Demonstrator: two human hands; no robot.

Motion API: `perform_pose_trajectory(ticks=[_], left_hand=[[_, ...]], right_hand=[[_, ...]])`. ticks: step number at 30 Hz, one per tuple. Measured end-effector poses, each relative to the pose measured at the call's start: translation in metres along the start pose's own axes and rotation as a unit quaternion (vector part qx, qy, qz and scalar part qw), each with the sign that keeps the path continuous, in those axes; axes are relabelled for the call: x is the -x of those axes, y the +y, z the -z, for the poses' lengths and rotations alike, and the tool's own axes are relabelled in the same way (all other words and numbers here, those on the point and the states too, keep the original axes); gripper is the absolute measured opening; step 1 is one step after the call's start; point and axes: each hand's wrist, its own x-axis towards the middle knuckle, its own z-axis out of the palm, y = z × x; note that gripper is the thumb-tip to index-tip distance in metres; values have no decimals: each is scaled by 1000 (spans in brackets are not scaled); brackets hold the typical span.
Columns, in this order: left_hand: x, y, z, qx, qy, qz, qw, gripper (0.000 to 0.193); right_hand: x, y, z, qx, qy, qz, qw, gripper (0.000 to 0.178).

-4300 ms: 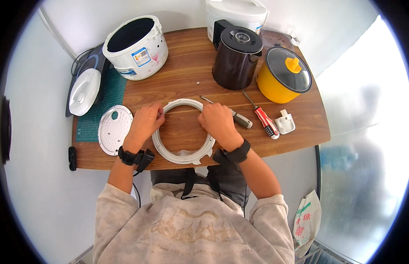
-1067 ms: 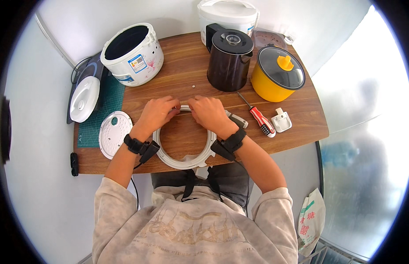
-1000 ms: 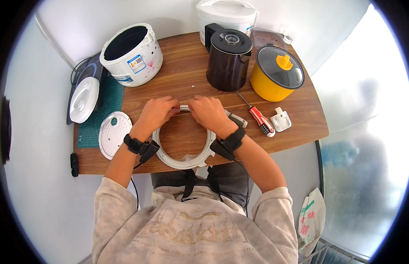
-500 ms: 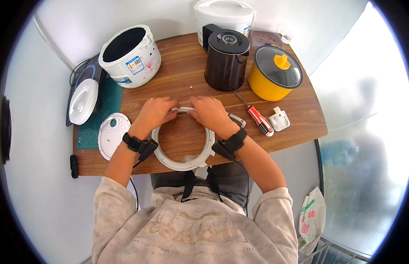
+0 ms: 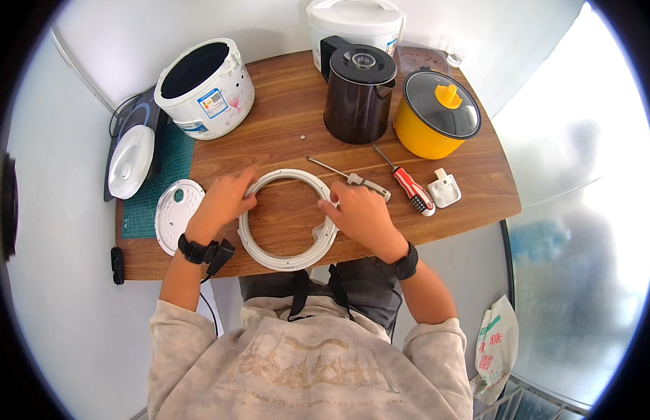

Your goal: The person assembles a white plastic lid component by inserting a rubber gasket into a circular frame and then attaching a perforated plate. They use a screwdriver to tighten screws securing the plate to the frame.

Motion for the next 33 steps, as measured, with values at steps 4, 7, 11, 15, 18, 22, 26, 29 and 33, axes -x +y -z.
perform_pose_trajectory(ticks=[4, 7, 11, 15, 18, 22, 26, 29, 33], left_hand=[[17, -2, 3, 43, -19, 33, 998, 32], [25, 1, 5, 66, -19, 63, 996, 31], [33, 11, 8, 93, -11, 86, 992, 35], [41, 5, 0, 100, -3, 108, 989, 39], [45, 16, 9, 167, -33, 169, 971, 39], [54, 25, 13, 209, -64, 197, 956, 38], [62, 25, 9, 199, -73, 190, 959, 36], [71, 25, 6, 208, -88, 180, 957, 35], [75, 31, 12, 210, -100, 185, 955, 32]], right_hand=[[11, -5, -10, -4, -38, 14, 999, 30], [15, -9, -16, -11, -51, 8, 999, 34], [18, -20, -14, 2, -72, -12, 997, 41], [26, -23, -11, -40, -33, 17, 999, 41], [26, -19, -22, -50, 10, 32, 998, 40], [22, -20, -32, 6, 28, 20, 999, 40], [19, -27, -33, 51, 27, 7, 998, 41], [14, -25, -33, 58, 29, 18, 998, 41], [11, -27, -26, 27, 33, 36, 998, 39]])
